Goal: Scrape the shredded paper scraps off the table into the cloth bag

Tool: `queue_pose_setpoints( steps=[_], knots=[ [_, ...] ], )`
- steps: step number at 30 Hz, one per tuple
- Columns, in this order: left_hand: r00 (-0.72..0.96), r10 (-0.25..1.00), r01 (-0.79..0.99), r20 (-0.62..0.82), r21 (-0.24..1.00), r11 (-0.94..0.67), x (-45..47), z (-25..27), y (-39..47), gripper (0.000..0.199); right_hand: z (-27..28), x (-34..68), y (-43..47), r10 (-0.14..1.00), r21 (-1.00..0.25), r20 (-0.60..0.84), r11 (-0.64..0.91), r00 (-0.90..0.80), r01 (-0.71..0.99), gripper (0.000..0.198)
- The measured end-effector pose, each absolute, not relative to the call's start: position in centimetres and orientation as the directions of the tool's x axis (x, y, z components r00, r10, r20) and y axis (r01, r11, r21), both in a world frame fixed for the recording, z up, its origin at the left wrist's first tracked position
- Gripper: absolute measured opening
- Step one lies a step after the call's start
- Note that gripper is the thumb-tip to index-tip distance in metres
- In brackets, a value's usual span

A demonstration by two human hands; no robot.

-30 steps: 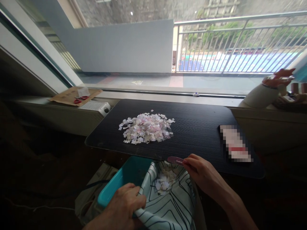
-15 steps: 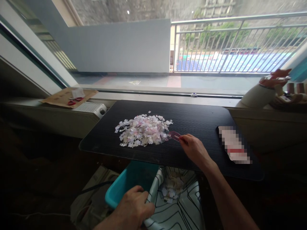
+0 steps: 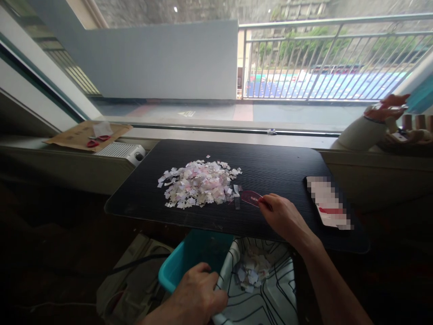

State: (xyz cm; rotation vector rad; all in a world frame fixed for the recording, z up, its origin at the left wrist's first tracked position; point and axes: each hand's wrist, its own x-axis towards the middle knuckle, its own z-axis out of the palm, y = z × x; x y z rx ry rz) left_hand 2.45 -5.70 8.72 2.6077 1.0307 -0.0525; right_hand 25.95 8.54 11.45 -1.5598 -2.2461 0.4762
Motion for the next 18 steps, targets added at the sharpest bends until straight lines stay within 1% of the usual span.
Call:
queue_pose_setpoints(
  steps=[4, 7, 11, 16, 18],
  knots=[
    [0.73, 0.662, 0.678, -0.168, 0.299, -0.672, 2.8, 8.7, -5.5, 0.028, 11.4, 26.4, 7.6, 0.939, -0.533, 0.099, 0.33, -0.33, 0.779, 0.03],
    [0.735, 0.649, 0.675, -0.196, 0.299, -0.674, 3.1, 8.7, -5.3, 0.03, 10.9, 26.0, 7.5, 0.929, -0.567, 0.103, 0.348, -0.355, 0.747, 0.03],
    [0.744, 0.636, 0.666, -0.205, 0.296, -0.684, 3.3, 8.7, -5.2, 0.03, 10.8, 26.0, 6.1, 0.918, -0.565, 0.041, 0.347, -0.395, 0.748, 0.03],
    [0.738, 0.648, 0.669, -0.186, 0.325, -0.669, 3.5, 8.8, -5.1, 0.032, 11.8, 25.8, 3.1, 0.882, -0.633, -0.046, 0.337, -0.468, 0.697, 0.029],
    [0.744, 0.639, 0.662, -0.194, 0.346, -0.666, 3.5, 9.0, -4.9, 0.033, 11.9, 25.5, 2.8, 0.872, -0.645, -0.046, 0.346, -0.488, 0.681, 0.028]
  ],
)
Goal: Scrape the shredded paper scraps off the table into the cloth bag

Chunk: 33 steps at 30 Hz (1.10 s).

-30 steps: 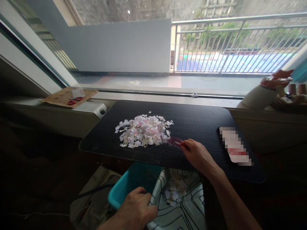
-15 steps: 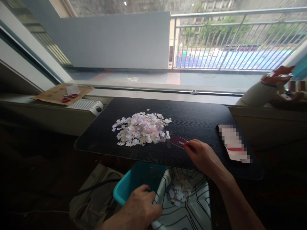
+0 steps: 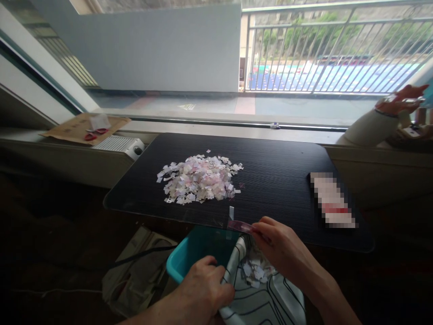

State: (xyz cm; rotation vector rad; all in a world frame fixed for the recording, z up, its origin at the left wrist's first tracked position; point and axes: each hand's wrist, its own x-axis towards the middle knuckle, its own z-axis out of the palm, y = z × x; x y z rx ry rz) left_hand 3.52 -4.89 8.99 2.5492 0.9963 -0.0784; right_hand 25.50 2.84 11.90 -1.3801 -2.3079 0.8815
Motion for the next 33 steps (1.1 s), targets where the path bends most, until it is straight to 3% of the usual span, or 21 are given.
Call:
queue_pose_setpoints(
  steps=[6, 14, 23, 33],
  knots=[
    [0.751, 0.619, 0.651, -0.229, 0.406, -0.641, 3.5, 10.0, -4.4, 0.036, 11.0, 25.1, 4.2, 0.918, -0.622, 0.062, 0.342, -0.391, 0.705, 0.027],
    [0.739, 0.62, 0.668, -0.264, 0.406, -0.624, 3.5, 10.4, -4.4, 0.028, 12.5, 23.8, 2.6, 0.843, -0.652, -0.073, 0.363, -0.532, 0.665, 0.033],
    [0.716, 0.675, 0.686, -0.178, 0.358, -0.634, 3.5, 9.5, -5.3, 0.03, 9.9, 25.6, 7.7, 0.961, -0.591, 0.196, 0.275, -0.196, 0.759, 0.027],
    [0.724, 0.662, 0.682, -0.195, 0.344, -0.645, 3.4, 9.7, -5.0, 0.028, 10.2, 25.0, 9.3, 0.958, -0.542, 0.215, 0.278, -0.188, 0.793, 0.025]
  ],
)
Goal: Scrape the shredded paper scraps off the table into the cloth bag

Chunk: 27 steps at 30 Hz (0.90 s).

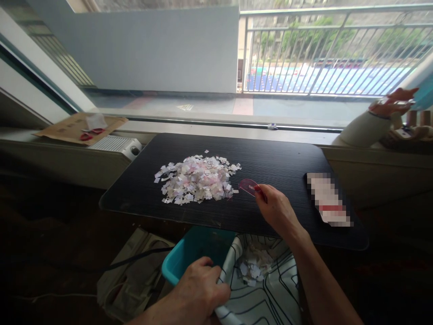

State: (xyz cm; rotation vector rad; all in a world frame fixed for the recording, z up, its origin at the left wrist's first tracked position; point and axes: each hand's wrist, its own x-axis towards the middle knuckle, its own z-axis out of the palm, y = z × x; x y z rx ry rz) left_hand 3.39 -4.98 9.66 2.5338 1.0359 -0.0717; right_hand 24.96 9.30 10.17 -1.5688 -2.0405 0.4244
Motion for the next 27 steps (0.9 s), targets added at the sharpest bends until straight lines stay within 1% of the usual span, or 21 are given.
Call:
queue_pose_setpoints(
  steps=[3, 7, 10, 13, 15, 19, 21, 24, 25, 27],
  knots=[
    [0.734, 0.647, 0.673, -0.206, 0.348, -0.652, 3.3, 9.2, -5.0, 0.031, 10.3, 25.5, 7.6, 0.963, -0.553, 0.171, 0.269, -0.209, 0.788, 0.023],
    [0.736, 0.637, 0.673, -0.231, 0.35, -0.651, 3.2, 8.7, -4.8, 0.033, 10.7, 24.9, 4.0, 0.951, -0.642, 0.059, 0.269, -0.304, 0.718, 0.021],
    [0.748, 0.613, 0.66, -0.255, 0.377, -0.65, 3.2, 9.1, -4.5, 0.032, 11.4, 23.5, 1.7, 0.914, -0.71, -0.044, 0.255, -0.403, 0.656, 0.021],
    [0.742, 0.612, 0.668, -0.273, 0.375, -0.643, 3.1, 9.8, -4.3, 0.03, 12.0, 22.5, 0.9, 0.862, -0.752, -0.119, 0.246, -0.492, 0.612, 0.021],
    [0.738, 0.606, 0.673, -0.295, 0.372, -0.639, 3.2, 10.3, -4.3, 0.028, 12.0, 22.5, 1.4, 0.868, -0.756, -0.104, 0.248, -0.485, 0.605, 0.021],
    [0.723, 0.616, 0.691, -0.313, 0.345, -0.636, 3.2, 10.8, -4.7, 0.024, 11.5, 23.6, 2.5, 0.931, -0.711, -0.032, 0.235, -0.364, 0.663, 0.018],
    [0.711, 0.632, 0.703, -0.309, 0.337, -0.626, 3.2, 11.0, -4.9, 0.024, 11.4, 23.9, 2.3, 0.918, -0.702, -0.078, 0.227, -0.39, 0.675, 0.018],
    [0.705, 0.642, 0.707, -0.3, 0.368, -0.604, 3.1, 11.0, -5.0, 0.029, 11.6, 23.7, 1.6, 0.864, -0.721, -0.153, 0.234, -0.479, 0.653, 0.021],
    [0.706, 0.644, 0.705, -0.295, 0.379, -0.599, 3.0, 11.0, -4.9, 0.03, 11.7, 23.6, 1.6, 0.863, -0.725, -0.15, 0.235, -0.482, 0.647, 0.021],
    [0.708, 0.644, 0.702, -0.29, 0.393, -0.595, 3.0, 11.1, -4.8, 0.032, 11.5, 23.4, 1.8, 0.892, -0.727, -0.1, 0.237, -0.44, 0.644, 0.021]
  ],
)
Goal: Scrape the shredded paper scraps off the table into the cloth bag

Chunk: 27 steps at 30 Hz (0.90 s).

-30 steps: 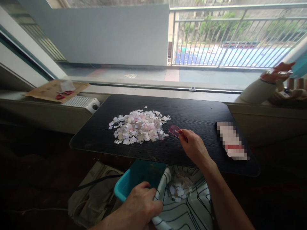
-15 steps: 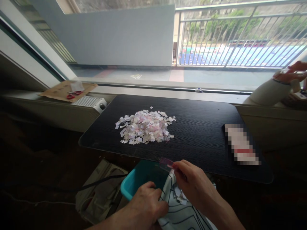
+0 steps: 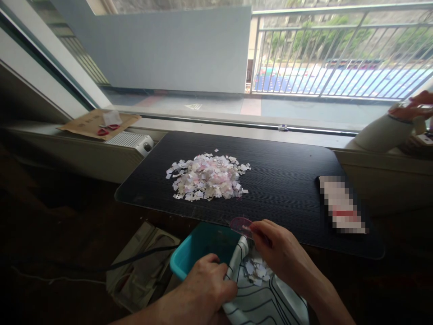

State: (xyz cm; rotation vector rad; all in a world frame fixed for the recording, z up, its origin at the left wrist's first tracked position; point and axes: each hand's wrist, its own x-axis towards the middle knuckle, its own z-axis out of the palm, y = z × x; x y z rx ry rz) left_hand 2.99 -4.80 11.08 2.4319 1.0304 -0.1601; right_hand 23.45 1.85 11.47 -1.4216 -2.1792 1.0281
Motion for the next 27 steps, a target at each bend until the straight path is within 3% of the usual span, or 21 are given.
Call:
queue_pose_setpoints(
  steps=[9, 15, 20, 24, 27],
  knots=[
    [0.698, 0.666, 0.709, -0.263, 0.387, -0.59, 3.1, 11.1, -5.1, 0.034, 8.3, 27.1, 3.6, 0.976, -0.689, 0.075, 0.201, -0.206, 0.697, 0.022],
    [0.729, 0.648, 0.672, -0.22, 0.409, -0.617, 3.4, 10.9, -4.7, 0.032, 8.5, 27.1, 1.9, 0.943, -0.721, -0.018, 0.218, -0.334, 0.657, 0.022],
    [0.729, 0.635, 0.678, -0.255, 0.395, -0.62, 3.8, 11.6, -4.4, 0.025, 8.9, 26.2, 2.8, 0.955, -0.741, 0.041, 0.226, -0.293, 0.633, 0.021],
    [0.726, 0.638, 0.681, -0.256, 0.395, -0.616, 3.8, 11.7, -4.3, 0.027, 9.2, 25.8, 2.9, 0.92, -0.761, -0.055, 0.214, -0.388, 0.613, 0.021],
    [0.721, 0.646, 0.686, -0.252, 0.396, -0.61, 3.8, 11.7, -4.3, 0.026, 9.6, 25.7, 2.7, 0.93, -0.766, -0.055, 0.193, -0.362, 0.613, 0.021]
  ],
)
